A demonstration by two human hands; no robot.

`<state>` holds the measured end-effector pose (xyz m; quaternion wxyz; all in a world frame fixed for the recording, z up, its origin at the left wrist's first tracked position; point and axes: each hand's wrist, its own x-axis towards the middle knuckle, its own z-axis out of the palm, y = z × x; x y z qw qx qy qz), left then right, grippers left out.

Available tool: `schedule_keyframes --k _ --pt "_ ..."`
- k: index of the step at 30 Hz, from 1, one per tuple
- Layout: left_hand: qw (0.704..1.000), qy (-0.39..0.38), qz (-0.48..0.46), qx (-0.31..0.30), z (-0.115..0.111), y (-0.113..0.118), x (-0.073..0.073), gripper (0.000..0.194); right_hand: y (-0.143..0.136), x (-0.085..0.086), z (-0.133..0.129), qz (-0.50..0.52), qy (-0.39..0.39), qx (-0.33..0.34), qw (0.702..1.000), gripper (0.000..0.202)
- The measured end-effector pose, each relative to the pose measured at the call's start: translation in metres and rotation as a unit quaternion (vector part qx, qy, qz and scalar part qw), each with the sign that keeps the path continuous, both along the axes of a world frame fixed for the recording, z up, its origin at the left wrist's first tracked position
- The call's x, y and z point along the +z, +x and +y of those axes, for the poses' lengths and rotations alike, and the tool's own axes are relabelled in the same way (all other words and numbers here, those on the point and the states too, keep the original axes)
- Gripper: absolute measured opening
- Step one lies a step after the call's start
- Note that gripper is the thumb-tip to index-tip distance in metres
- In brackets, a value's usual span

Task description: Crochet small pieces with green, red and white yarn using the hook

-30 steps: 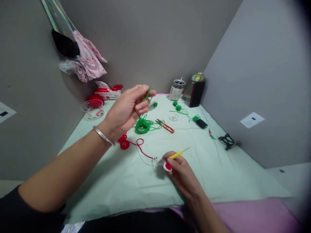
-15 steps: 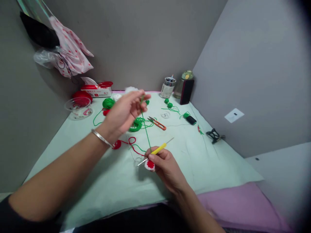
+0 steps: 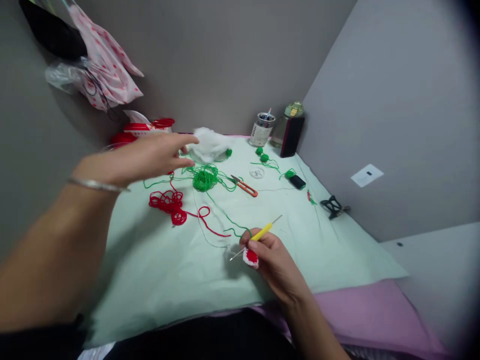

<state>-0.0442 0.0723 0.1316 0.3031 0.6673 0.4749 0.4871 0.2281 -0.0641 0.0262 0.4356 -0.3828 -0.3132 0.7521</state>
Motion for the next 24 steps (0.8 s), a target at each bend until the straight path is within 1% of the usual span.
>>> schedule_keyframes --k 2,3,4,6,7,9,11,12,14,15,16,17,18,19,20,22,24 --pt "0.996 -0.004 0.084 -0.004 -0.038 0.017 -0.013 0.035 0.0 0.002 0.0 0.001 -0.005 0.0 1.0 0.035" --pt "0.993 -0.038 0.107 -0.044 -0.058 0.027 -0.019 0.038 0.0 0.003 -0.001 0.002 -0.007 0.002 1.0 0.035" --pt "0.991 -0.081 0.075 -0.08 -0.077 0.037 -0.023 0.041 -0.001 0.004 -0.001 0.005 -0.01 0.006 1.0 0.034" --pt "0.973 -0.161 0.018 -0.165 -0.108 0.054 -0.032 0.046 -0.002 0.007 -0.003 0.013 -0.011 0.021 1.0 0.032" --pt "0.963 -0.178 -0.003 -0.201 -0.12 0.062 -0.037 0.047 -0.003 0.008 -0.005 0.018 -0.008 0.03 0.999 0.031" --pt "0.949 -0.203 -0.043 -0.237 -0.133 0.076 -0.048 0.048 -0.005 0.009 -0.008 0.027 0.001 0.049 0.998 0.027" --pt "0.941 -0.212 -0.121 -0.235 -0.137 0.087 -0.059 0.047 -0.008 0.009 -0.011 0.029 0.004 0.065 0.997 0.026" --pt "0.938 -0.205 -0.172 -0.22 -0.137 0.091 -0.064 0.044 -0.009 0.009 -0.012 0.027 0.0 0.071 0.997 0.026" --pt "0.936 -0.159 -0.265 -0.169 -0.136 0.096 -0.071 0.032 -0.01 0.008 -0.014 0.02 -0.011 0.079 0.997 0.026" --pt "0.938 -0.128 -0.289 -0.14 -0.135 0.097 -0.074 0.027 -0.01 0.007 -0.014 0.018 -0.016 0.08 0.997 0.026" --pt "0.946 -0.093 -0.289 -0.113 -0.134 0.096 -0.076 0.025 -0.009 0.006 -0.014 0.019 -0.019 0.08 0.996 0.027" --pt "0.959 -0.054 -0.263 -0.092 -0.133 0.094 -0.078 0.027 -0.008 0.005 -0.013 0.02 -0.021 0.081 0.996 0.027" --pt "0.974 -0.01 -0.214 -0.079 -0.132 0.09 -0.08 0.031 -0.007 0.003 -0.013 0.022 -0.02 0.083 0.996 0.026" --pt "0.985 0.042 -0.149 -0.076 -0.131 0.085 -0.082 0.035 -0.005 0.002 -0.013 0.023 -0.018 0.086 0.996 0.026" --pt "0.989 0.097 -0.079 -0.082 -0.13 0.08 -0.084 0.037 -0.004 0.002 -0.012 0.024 -0.016 0.091 0.995 0.025" --pt "0.975 0.193 0.038 -0.103 -0.127 0.072 -0.09 0.033 -0.002 0.001 -0.011 0.021 -0.007 0.104 0.994 0.024" --pt "0.959 0.237 0.11 -0.105 -0.125 0.068 -0.095 0.017 -0.001 0.0 -0.01 0.016 0.003 0.113 0.994 0.025"
